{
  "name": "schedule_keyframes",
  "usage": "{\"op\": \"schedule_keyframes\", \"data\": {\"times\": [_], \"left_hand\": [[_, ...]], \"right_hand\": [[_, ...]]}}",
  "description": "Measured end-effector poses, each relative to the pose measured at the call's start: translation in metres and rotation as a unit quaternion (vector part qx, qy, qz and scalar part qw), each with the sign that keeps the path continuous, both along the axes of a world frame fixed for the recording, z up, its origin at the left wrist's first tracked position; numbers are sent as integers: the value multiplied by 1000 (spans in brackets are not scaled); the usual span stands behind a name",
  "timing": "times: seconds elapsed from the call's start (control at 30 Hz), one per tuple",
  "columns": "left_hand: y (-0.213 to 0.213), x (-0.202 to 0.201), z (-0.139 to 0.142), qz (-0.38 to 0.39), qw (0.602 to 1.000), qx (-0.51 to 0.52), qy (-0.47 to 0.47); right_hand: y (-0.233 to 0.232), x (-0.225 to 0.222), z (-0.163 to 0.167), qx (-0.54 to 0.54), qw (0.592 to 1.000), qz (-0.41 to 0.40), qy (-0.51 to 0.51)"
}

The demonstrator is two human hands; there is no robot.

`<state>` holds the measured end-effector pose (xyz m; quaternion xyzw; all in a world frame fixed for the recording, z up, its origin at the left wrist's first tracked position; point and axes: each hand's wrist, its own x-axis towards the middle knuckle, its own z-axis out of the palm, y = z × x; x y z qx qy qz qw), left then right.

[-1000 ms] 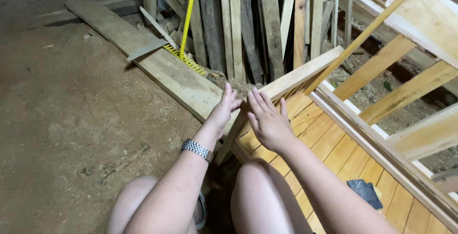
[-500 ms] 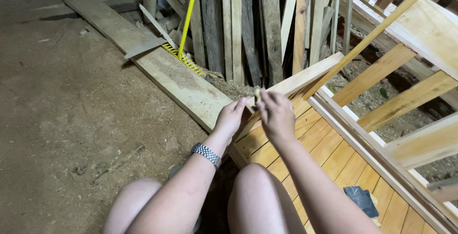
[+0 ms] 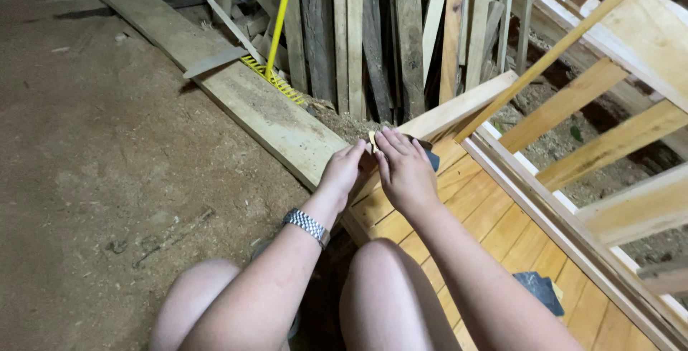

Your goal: The person sits on the ground sanding the horizontal rail of a slatted wooden furniture frame with a piece of sandpaper, rubbing it back and forth along the wood and repositioning the sandpaper in their hand as they work along the rail.

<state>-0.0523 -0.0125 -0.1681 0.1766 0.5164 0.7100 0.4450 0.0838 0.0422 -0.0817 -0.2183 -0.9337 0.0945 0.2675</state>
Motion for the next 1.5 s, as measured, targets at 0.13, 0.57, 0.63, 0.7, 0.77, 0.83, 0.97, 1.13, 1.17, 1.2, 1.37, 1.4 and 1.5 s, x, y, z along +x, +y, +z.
{"op": "schedule_keyframes", "data": {"times": [0.13,0.57,0.63,0.7,0.77,0.83,0.97,1.13,1.17,1.2,1.37,1.4,1.5], "left_hand": [[-2,1,5,-12,999,36,-23],[-5,-7,37,-25,997,5,71],[-4,-5,46,-28,991,55,115],[-2,0,55,-59,982,146,107],[-2,5,64,-73,973,186,116],[-6,7,73,-62,972,172,147],[-19,-7,96,1,972,118,202],[-47,-28,124,133,906,-33,401],[-52,-30,126,111,880,-59,458],[-56,-29,128,88,851,-85,511],[-54,-6,119,59,649,74,755],[-52,0,116,23,656,65,752],[-45,11,108,-48,685,-11,727]], "right_hand": [[-8,9,-1,35,999,14,-11],[5,12,10,-129,991,-14,26],[7,21,21,-393,912,-116,-23],[14,22,32,-592,788,-42,164],[21,17,37,-688,672,-3,273],[26,7,34,-725,617,4,305],[41,-13,14,-698,679,-2,228],[86,-24,-7,-193,960,-115,165],[93,-26,-11,-150,976,-114,111],[98,-28,-14,-106,987,-112,55],[109,-35,-21,-114,969,-128,-177],[109,-36,-20,-105,964,-127,-208],[108,-36,-17,-101,962,-125,-221]]}}
